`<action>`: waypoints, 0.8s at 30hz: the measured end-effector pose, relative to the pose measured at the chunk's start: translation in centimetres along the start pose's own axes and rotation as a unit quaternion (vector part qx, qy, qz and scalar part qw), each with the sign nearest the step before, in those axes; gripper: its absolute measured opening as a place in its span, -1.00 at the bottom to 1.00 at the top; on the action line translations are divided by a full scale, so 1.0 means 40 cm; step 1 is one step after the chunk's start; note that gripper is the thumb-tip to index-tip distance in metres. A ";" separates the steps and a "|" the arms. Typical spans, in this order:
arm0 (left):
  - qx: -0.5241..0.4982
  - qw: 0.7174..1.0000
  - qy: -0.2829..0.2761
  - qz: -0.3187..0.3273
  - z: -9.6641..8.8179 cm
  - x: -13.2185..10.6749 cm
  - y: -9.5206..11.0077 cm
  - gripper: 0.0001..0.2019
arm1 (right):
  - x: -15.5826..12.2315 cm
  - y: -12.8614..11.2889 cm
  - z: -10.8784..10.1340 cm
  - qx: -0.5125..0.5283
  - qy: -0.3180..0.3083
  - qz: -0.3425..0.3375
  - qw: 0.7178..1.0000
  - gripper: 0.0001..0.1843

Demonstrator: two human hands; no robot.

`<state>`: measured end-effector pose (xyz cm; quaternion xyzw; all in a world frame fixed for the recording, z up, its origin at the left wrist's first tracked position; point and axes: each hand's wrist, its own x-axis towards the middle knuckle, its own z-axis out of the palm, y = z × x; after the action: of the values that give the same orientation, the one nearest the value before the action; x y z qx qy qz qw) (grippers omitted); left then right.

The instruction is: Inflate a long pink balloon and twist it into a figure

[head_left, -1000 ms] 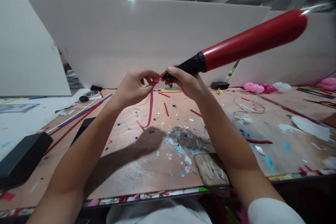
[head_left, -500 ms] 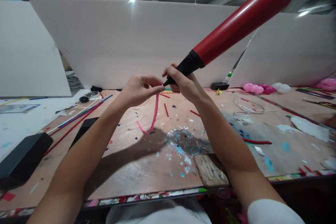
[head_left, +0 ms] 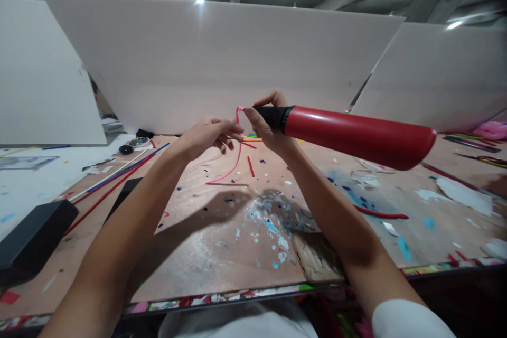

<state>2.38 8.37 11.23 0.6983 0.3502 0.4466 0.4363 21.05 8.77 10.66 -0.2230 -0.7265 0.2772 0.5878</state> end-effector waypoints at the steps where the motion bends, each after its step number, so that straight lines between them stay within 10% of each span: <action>1: -0.062 0.997 -0.038 -0.032 0.008 -0.002 0.002 -0.62 | 0.000 0.000 0.001 0.003 0.014 -0.013 1.000 -0.60; 9: -0.327 0.939 0.031 -0.105 0.099 -0.004 -0.008 -0.67 | -0.006 0.075 0.033 -0.051 0.020 -0.075 0.996 -0.70; 16: -0.458 0.871 0.163 -0.071 0.082 0.036 -0.017 -0.70 | 0.017 0.116 0.025 -0.276 -0.083 -0.248 0.925 -0.70; 20: -0.558 0.798 0.228 -0.003 -0.018 0.045 0.002 -0.60 | 0.016 0.118 0.053 -0.173 -0.032 -0.067 0.982 -0.49; 24: -0.538 0.791 0.280 0.077 -0.123 0.041 0.007 -0.61 | -0.014 0.124 0.110 0.079 -0.239 0.235 0.939 -0.41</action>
<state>-1.57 11.17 13.10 0.2196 0.1052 0.7708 0.5887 16.86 11.50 6.27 -0.2673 -0.7482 0.5092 0.3311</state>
